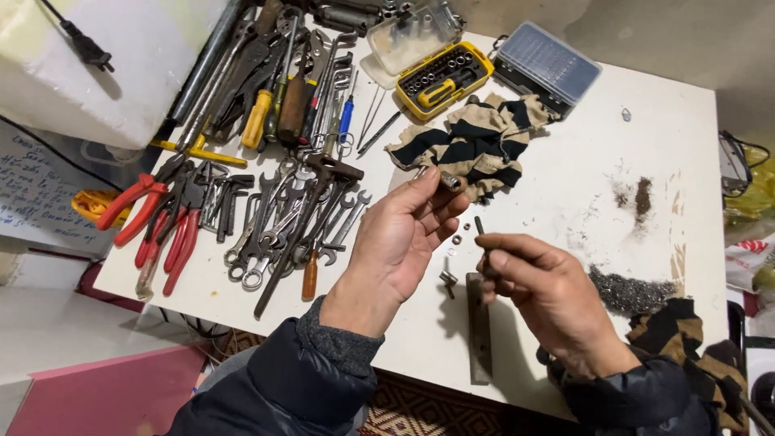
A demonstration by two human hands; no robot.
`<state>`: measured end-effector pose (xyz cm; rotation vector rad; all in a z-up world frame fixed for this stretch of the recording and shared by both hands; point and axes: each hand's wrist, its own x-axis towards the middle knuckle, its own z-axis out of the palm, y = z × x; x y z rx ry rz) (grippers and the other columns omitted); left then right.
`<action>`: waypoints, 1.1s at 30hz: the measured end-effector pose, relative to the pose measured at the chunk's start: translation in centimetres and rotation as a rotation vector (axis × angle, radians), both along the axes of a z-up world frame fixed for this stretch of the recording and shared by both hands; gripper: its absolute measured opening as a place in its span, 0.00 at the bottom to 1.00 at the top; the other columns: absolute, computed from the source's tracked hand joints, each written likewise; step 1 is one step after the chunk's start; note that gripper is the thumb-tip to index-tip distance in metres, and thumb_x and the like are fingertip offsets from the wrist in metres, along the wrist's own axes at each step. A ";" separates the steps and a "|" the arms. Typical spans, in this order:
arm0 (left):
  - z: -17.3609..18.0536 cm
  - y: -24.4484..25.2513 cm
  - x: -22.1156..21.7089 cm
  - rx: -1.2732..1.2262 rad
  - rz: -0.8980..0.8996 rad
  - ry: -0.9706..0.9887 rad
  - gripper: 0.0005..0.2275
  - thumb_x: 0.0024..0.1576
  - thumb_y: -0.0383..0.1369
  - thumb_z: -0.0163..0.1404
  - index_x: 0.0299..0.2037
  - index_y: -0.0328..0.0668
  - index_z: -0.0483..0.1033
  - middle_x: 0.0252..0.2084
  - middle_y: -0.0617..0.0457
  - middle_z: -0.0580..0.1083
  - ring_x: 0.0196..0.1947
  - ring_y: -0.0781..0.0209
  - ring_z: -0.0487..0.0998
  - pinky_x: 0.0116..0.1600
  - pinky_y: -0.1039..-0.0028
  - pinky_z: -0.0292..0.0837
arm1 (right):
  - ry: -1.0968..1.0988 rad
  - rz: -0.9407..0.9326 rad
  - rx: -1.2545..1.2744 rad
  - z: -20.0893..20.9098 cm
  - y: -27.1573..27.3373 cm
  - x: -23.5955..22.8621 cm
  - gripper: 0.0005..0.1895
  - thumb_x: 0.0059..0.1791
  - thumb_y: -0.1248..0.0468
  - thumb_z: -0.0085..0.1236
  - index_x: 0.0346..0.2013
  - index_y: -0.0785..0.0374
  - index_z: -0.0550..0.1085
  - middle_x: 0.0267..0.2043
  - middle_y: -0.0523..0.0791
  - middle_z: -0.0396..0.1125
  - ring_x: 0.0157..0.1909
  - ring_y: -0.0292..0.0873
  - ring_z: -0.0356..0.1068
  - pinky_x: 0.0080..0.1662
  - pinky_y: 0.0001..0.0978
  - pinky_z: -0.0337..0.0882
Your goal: The person sits at a cluttered workbench and uses a small wrench to tighten a nut onto a bolt. They then pick up a socket from a yellow case and attach it to the bolt, followed by another nut, assembling the small mechanical components by hand.
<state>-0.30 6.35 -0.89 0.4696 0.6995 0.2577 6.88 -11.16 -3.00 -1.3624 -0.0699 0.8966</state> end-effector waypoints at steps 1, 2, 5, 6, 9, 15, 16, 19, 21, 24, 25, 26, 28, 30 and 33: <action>0.0 -0.2 0.1 -0.001 -0.006 -0.001 0.07 0.62 0.31 0.51 0.45 0.37 0.77 0.40 0.46 0.79 0.37 0.58 0.80 0.38 0.75 0.72 | -0.001 -0.006 -0.001 0.7 -0.1 -0.1 0.18 0.47 0.75 0.56 0.51 0.79 0.77 0.33 0.57 0.71 0.29 0.51 0.70 0.34 0.37 0.73; 0.0 -0.4 0.2 -0.002 -0.008 0.010 0.07 0.62 0.32 0.51 0.44 0.37 0.78 0.39 0.47 0.79 0.35 0.59 0.79 0.37 0.75 0.71 | 0.012 0.010 0.050 1.3 -0.1 -0.2 0.22 0.46 0.73 0.56 0.54 0.79 0.75 0.37 0.58 0.71 0.33 0.54 0.71 0.39 0.43 0.74; 0.6 -0.8 0.3 -0.004 -0.022 0.027 0.07 0.61 0.32 0.52 0.44 0.37 0.78 0.39 0.47 0.79 0.33 0.60 0.78 0.36 0.75 0.69 | -0.062 0.005 0.088 2.8 0.2 -1.0 0.24 0.44 0.74 0.57 0.55 0.78 0.74 0.39 0.58 0.72 0.36 0.55 0.72 0.43 0.46 0.76; 0.8 -0.9 0.3 -0.005 -0.032 0.036 0.07 0.61 0.31 0.52 0.45 0.37 0.77 0.39 0.46 0.79 0.33 0.59 0.77 0.35 0.74 0.68 | -0.148 -0.016 0.074 3.1 0.2 -1.4 0.23 0.42 0.78 0.59 0.53 0.78 0.76 0.37 0.58 0.72 0.34 0.53 0.71 0.43 0.45 0.77; -0.1 -1.5 0.5 0.025 -0.064 0.038 0.05 0.59 0.33 0.55 0.39 0.42 0.76 0.34 0.53 0.76 0.33 0.59 0.79 0.35 0.76 0.69 | -0.446 0.009 -0.190 4.8 0.4 -2.2 0.14 0.48 0.70 0.60 0.46 0.70 0.83 0.26 0.50 0.73 0.25 0.42 0.67 0.33 0.31 0.71; 1.4 -2.8 0.4 0.017 -0.093 0.096 0.12 0.56 0.29 0.56 0.49 0.32 0.79 0.35 0.47 0.77 0.27 0.64 0.73 0.31 0.78 0.67 | -0.523 -0.080 -0.235 4.1 0.2 -1.6 0.12 0.49 0.65 0.61 0.45 0.65 0.83 0.28 0.44 0.73 0.26 0.35 0.63 0.26 0.26 0.64; 1.2 -2.9 0.5 0.018 -0.096 0.098 0.12 0.56 0.29 0.56 0.49 0.32 0.79 0.35 0.47 0.77 0.27 0.64 0.73 0.31 0.78 0.67 | -0.522 -0.082 -0.235 4.1 0.2 -1.6 0.12 0.49 0.65 0.61 0.45 0.65 0.83 0.28 0.44 0.73 0.26 0.35 0.63 0.26 0.26 0.64; 0.7 -3.1 0.7 0.021 -0.103 0.104 0.12 0.55 0.31 0.57 0.47 0.36 0.79 0.34 0.51 0.75 0.27 0.64 0.72 0.32 0.77 0.67 | -0.579 -0.061 -0.241 4.0 0.3 -1.4 0.13 0.48 0.64 0.61 0.46 0.63 0.82 0.32 0.43 0.75 0.30 0.34 0.64 0.30 0.25 0.66; 0.3 -3.1 0.8 0.014 -0.102 0.091 0.08 0.56 0.32 0.58 0.41 0.38 0.81 0.32 0.52 0.78 0.26 0.65 0.73 0.31 0.80 0.68 | -0.581 -0.061 -0.282 4.0 0.2 -1.4 0.13 0.48 0.62 0.61 0.46 0.62 0.83 0.28 0.43 0.72 0.26 0.35 0.63 0.23 0.25 0.63; 1.0 -3.2 0.6 0.011 -0.097 0.101 0.11 0.55 0.31 0.57 0.46 0.36 0.80 0.37 0.51 0.77 0.29 0.63 0.72 0.33 0.79 0.68 | -0.583 -0.063 -0.298 3.8 0.1 -1.2 0.13 0.48 0.62 0.61 0.46 0.62 0.83 0.28 0.43 0.72 0.23 0.35 0.61 0.23 0.26 0.62; 0.8 -3.2 0.6 0.010 -0.096 0.101 0.11 0.55 0.31 0.57 0.46 0.36 0.80 0.37 0.51 0.77 0.29 0.63 0.72 0.33 0.79 0.68 | -0.583 -0.062 -0.299 3.7 0.1 -1.2 0.13 0.48 0.62 0.61 0.46 0.62 0.83 0.28 0.43 0.72 0.23 0.35 0.61 0.23 0.26 0.62; 0.7 -3.2 0.5 0.041 -0.102 0.076 0.10 0.56 0.31 0.57 0.45 0.36 0.79 0.35 0.51 0.76 0.28 0.64 0.72 0.33 0.78 0.68 | -0.651 -0.060 -0.326 3.6 0.0 -1.2 0.13 0.48 0.62 0.62 0.45 0.61 0.82 0.29 0.42 0.72 0.25 0.35 0.64 0.24 0.26 0.66; 0.2 -3.3 0.6 0.072 -0.107 0.051 0.08 0.57 0.31 0.56 0.44 0.36 0.77 0.34 0.51 0.76 0.27 0.64 0.73 0.34 0.77 0.67 | -0.719 -0.058 -0.352 3.5 0.0 -1.1 0.12 0.48 0.61 0.62 0.45 0.61 0.82 0.31 0.42 0.72 0.27 0.35 0.67 0.26 0.25 0.69; -0.4 -3.3 0.6 0.108 -0.098 0.006 0.06 0.58 0.30 0.56 0.42 0.38 0.78 0.33 0.53 0.76 0.26 0.65 0.74 0.34 0.78 0.68 | -0.770 -0.055 -0.332 3.3 -0.1 -1.1 0.11 0.50 0.63 0.61 0.45 0.61 0.82 0.29 0.41 0.68 0.26 0.34 0.63 0.23 0.25 0.65; -0.2 -3.3 0.5 0.119 -0.104 0.005 0.07 0.57 0.31 0.57 0.40 0.37 0.79 0.33 0.53 0.77 0.25 0.65 0.73 0.33 0.80 0.66 | -1.094 -0.008 -0.282 2.9 -0.4 -1.0 0.09 0.50 0.65 0.62 0.44 0.63 0.81 0.34 0.43 0.73 0.34 0.35 0.68 0.37 0.25 0.68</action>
